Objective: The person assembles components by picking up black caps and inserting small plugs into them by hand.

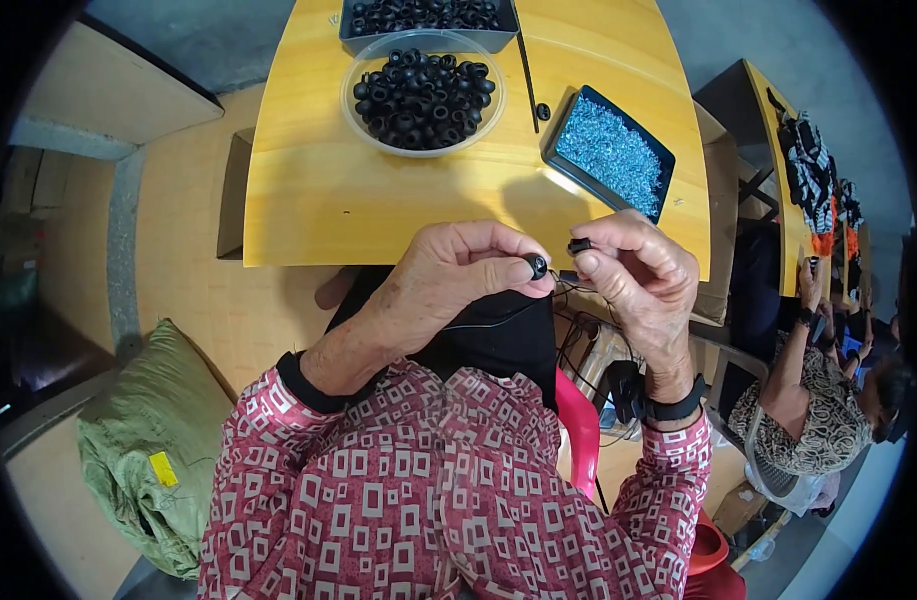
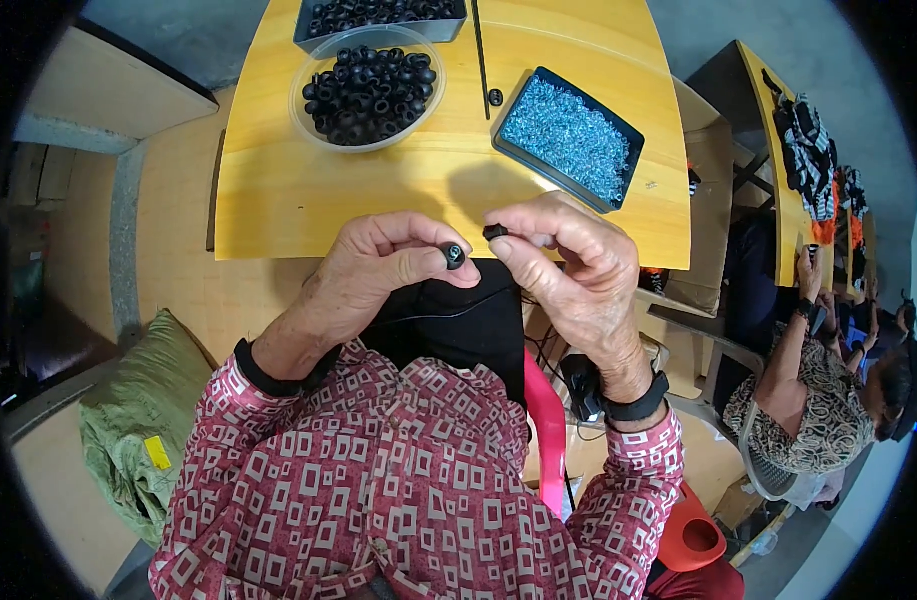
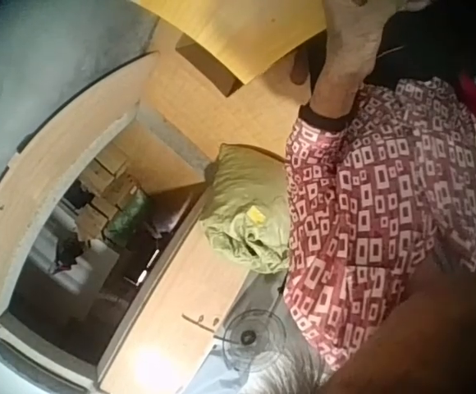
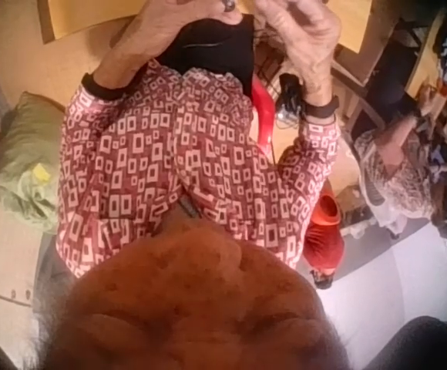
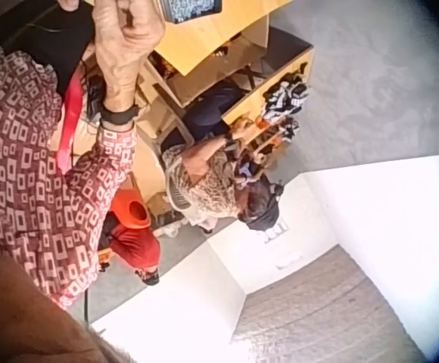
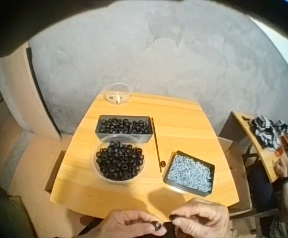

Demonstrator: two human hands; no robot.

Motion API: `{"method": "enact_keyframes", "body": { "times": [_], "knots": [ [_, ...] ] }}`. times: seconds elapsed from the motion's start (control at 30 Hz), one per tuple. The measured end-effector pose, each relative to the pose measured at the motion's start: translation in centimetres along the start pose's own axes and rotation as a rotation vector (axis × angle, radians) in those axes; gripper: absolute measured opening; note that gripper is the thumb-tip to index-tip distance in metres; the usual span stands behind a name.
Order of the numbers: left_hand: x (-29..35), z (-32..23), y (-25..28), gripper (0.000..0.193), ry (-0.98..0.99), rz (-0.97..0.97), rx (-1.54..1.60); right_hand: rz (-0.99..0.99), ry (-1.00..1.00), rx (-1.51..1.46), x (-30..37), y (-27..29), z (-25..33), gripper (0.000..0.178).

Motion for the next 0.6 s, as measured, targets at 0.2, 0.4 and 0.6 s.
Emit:
{"method": "enact_keyframes", "body": {
  "times": [0.2, 0.4, 0.6],
  "knots": [
    [-0.5, 0.0, 0.4, 0.019, -0.089, -0.041, 0.033, -0.014, 0.166, 0.013, 0.5, -0.4, 1.3, 0.019],
    [-0.6, 0.5, 0.5, 0.022, -0.111, -0.048, 0.133, 0.009, 0.116, 0.011, 0.8, -0.9, 0.7, 0.016],
    [-0.4, 1.9, 0.5, 0.023, 0.052, -0.097, 0.325, -0.044, 0.097, 0.008, 0.6, -0.7, 0.7, 0.015]
  ]
}}
Point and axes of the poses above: each hand's wrist, its own x-axis away from the middle knuckle, its own y-axis out of the back of the hand, z = x × y, the point moved 9 cm from there along -x, towards the middle knuckle, and after that the axes turned 12 degrees about -y, right-handed, at the moved point
